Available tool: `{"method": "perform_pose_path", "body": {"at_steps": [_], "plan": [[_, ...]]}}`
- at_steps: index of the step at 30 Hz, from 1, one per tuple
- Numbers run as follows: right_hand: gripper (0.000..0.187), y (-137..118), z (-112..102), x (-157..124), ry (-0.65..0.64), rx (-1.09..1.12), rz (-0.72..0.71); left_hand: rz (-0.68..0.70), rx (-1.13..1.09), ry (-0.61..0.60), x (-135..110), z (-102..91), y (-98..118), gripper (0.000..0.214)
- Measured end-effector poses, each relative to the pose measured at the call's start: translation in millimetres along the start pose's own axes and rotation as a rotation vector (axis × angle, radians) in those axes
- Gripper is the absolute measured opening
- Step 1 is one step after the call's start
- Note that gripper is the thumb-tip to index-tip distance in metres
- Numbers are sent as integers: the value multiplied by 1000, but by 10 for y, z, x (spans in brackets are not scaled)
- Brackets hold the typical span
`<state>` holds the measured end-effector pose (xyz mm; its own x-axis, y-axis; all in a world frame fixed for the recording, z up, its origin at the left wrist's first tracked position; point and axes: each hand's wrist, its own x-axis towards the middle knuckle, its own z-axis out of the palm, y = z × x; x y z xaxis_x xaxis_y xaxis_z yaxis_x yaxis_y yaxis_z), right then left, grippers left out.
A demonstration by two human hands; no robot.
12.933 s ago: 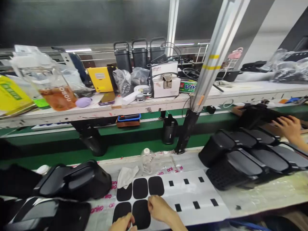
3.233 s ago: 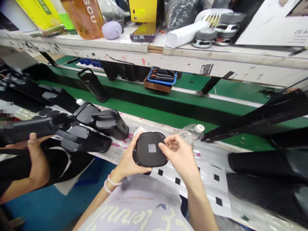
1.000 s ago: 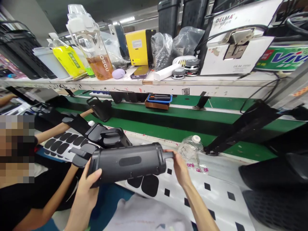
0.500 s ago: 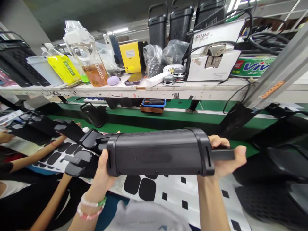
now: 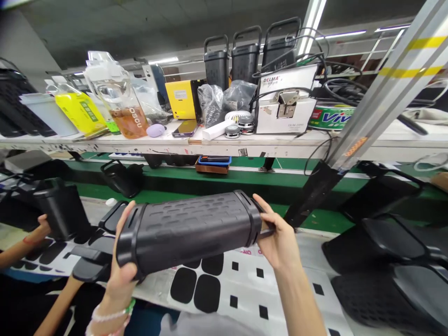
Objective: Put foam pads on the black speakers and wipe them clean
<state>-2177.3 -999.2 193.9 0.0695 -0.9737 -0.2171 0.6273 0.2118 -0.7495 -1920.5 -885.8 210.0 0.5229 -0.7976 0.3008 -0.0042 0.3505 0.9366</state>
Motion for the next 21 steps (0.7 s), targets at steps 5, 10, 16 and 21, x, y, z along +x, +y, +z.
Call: {"method": "perform_pose_path", "body": {"at_steps": [5,10,16,21], "plan": [[61,162,-76,159,185,52,10,137,140,-211,-32,-147,16,113],[52,149,63,109,215,197,-282,-207,-181,77,-12,47,-230,79],[44,60,123,1,130,108,-447,-518,-427,234,38,132,-226,52],[42,94,161,-85,108,61,-381,-565,-426,292,66,63,-178,39]]}}
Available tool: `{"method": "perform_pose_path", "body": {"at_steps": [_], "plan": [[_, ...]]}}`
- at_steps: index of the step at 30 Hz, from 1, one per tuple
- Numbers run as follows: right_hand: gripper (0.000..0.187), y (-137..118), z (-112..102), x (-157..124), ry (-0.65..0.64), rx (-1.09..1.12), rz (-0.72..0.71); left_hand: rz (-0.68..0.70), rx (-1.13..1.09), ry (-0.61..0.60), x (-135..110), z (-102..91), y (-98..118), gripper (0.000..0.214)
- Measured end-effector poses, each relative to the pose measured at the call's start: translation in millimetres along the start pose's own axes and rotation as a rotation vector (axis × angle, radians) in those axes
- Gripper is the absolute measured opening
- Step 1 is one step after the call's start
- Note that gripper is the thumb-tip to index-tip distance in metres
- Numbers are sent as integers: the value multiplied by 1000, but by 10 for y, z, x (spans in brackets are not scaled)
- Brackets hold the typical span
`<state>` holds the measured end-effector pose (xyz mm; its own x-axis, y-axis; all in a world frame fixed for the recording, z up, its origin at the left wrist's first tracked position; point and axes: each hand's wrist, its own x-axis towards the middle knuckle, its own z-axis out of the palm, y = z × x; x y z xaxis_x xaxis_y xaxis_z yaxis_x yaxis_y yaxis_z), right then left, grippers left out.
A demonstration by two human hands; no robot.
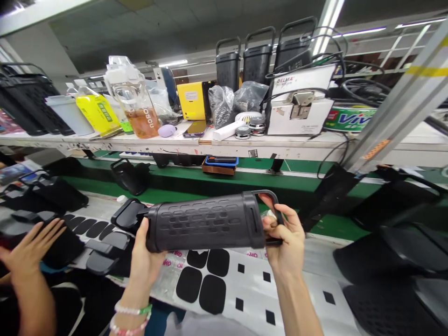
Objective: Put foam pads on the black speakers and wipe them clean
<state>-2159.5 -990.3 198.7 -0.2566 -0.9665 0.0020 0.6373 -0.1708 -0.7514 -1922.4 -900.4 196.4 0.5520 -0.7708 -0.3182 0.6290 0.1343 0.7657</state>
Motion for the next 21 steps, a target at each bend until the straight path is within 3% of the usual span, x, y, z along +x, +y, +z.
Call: {"method": "perform_pose_path", "body": {"at_steps": [9,12,15,18,20,21], "plan": [[41,-50,-61,-93,-224,-104,13,-5,11,108,58,-90,28,28],[48,-18,-74,-67,-189,-219,40,67,9,84,81,-170,11,35],[44,106,-98,-43,-130,-356,224,137,39,7,114,-248,2,44],[56,182,-124,-46,-89,-435,379,19,102,5,136,-281,19,38],[57,107,-141,-49,-65,-467,398,-44,145,26,133,-289,50,33],[55,32,-152,-45,-57,-470,353,-12,168,14,125,-295,67,35]]}}
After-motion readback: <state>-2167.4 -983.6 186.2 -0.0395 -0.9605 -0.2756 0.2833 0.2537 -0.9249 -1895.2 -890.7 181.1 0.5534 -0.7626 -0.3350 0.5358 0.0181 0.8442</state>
